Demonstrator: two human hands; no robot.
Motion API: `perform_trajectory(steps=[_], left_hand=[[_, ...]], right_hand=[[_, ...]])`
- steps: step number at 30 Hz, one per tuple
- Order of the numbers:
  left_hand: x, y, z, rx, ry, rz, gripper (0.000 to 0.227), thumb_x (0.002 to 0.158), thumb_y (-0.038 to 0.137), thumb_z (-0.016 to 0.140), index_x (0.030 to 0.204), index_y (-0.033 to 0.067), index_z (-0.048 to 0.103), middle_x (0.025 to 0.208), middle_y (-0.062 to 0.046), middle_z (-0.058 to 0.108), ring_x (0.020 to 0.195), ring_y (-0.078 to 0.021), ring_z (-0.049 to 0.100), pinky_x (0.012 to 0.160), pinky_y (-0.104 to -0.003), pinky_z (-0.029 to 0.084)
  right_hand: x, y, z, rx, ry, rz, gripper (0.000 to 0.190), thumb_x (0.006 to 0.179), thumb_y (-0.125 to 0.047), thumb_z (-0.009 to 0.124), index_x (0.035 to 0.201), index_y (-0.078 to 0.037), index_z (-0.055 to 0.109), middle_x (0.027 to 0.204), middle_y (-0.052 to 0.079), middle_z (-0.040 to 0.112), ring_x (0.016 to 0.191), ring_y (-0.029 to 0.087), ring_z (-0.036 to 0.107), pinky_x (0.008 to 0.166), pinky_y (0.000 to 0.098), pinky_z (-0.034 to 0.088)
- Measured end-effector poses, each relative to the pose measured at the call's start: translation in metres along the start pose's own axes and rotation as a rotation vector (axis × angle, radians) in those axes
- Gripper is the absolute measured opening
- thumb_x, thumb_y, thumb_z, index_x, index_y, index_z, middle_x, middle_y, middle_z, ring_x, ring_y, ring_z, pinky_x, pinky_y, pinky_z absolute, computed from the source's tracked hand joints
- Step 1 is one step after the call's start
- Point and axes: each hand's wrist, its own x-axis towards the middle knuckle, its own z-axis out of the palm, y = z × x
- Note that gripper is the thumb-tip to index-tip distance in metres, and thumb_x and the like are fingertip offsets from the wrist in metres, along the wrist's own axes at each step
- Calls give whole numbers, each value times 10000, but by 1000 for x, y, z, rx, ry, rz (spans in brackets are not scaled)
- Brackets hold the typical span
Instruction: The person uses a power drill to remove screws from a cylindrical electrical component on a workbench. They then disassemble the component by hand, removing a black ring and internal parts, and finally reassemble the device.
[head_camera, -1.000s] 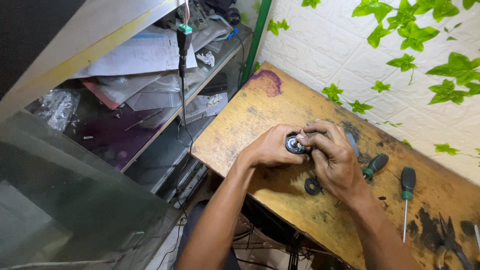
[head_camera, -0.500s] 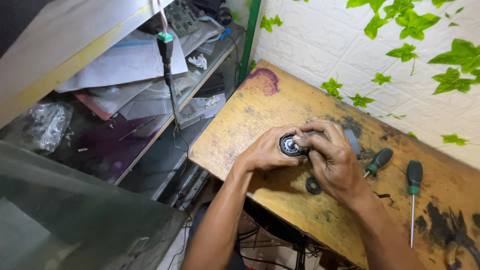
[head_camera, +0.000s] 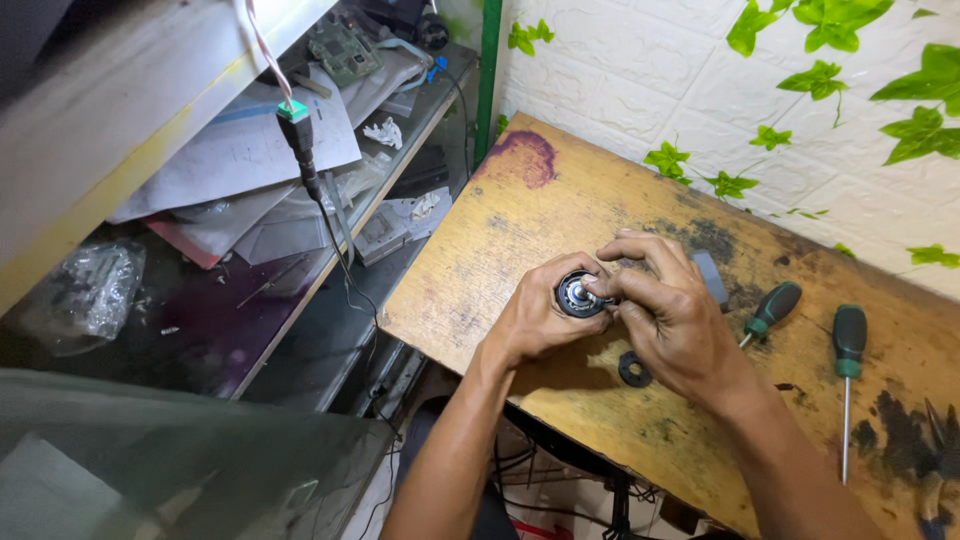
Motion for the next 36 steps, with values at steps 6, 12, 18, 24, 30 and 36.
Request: perform_trajectory(steps=[6, 12, 18, 24, 30, 36], left_hand=[[-4, 6, 3, 22, 102, 12, 313, 694, 252, 830, 964, 188, 683, 880, -77, 701, 887, -302, 697, 852, -396, 546], [-6, 10, 7, 122, 175, 5, 350, 668, 296, 847, 969, 214, 687, 874, -38, 703, 887, -279, 694, 839, -395, 544], [-6, 8, 14, 159, 247, -5, 340, 666, 298, 833, 967, 224, 692, 893, -19, 709, 904, -276, 683, 866, -401, 532], [-6, 17, 15, 174, 285, 23, 328, 660, 284, 830, 953, 222, 696, 894, -17, 718, 887, -296, 687, 851, -416, 536], [-8, 24, 18, 147, 342, 27, 306, 656, 220, 797, 943, 205, 692, 898, -28, 719, 886, -304, 684, 859, -406, 534], [-8, 23, 17, 98, 351, 21, 362, 638, 201, 809, 983, 200, 698, 944, -22, 737, 914, -280, 694, 861, -398, 539]], right_hand=[[3, 8, 3, 14, -26, -9, 185, 848, -33, 644, 891, -193, 726, 1216, 50, 672, 1352, 382, 571, 1006, 480, 452], [5, 1, -2, -19, -31, 11, 126, 891, -90, 665, 883, -204, 718, 1206, 26, 683, 1346, 350, 577, 1003, 463, 453], [4, 2, -2, -11, -50, 29, 104, 896, -107, 681, 876, -206, 709, 1201, 21, 670, 1359, 347, 563, 1011, 459, 447], [5, 1, -1, -27, -55, 37, 100, 887, -119, 694, 889, -216, 721, 1201, 22, 675, 1363, 333, 564, 1023, 466, 447], [5, 3, 0, -38, -63, 11, 92, 891, -116, 684, 885, -205, 704, 1191, 29, 667, 1346, 346, 574, 1023, 479, 454], [-1, 8, 2, -106, -40, -13, 100, 892, -128, 688, 882, -227, 691, 1197, -6, 670, 1359, 297, 574, 1051, 441, 431]])
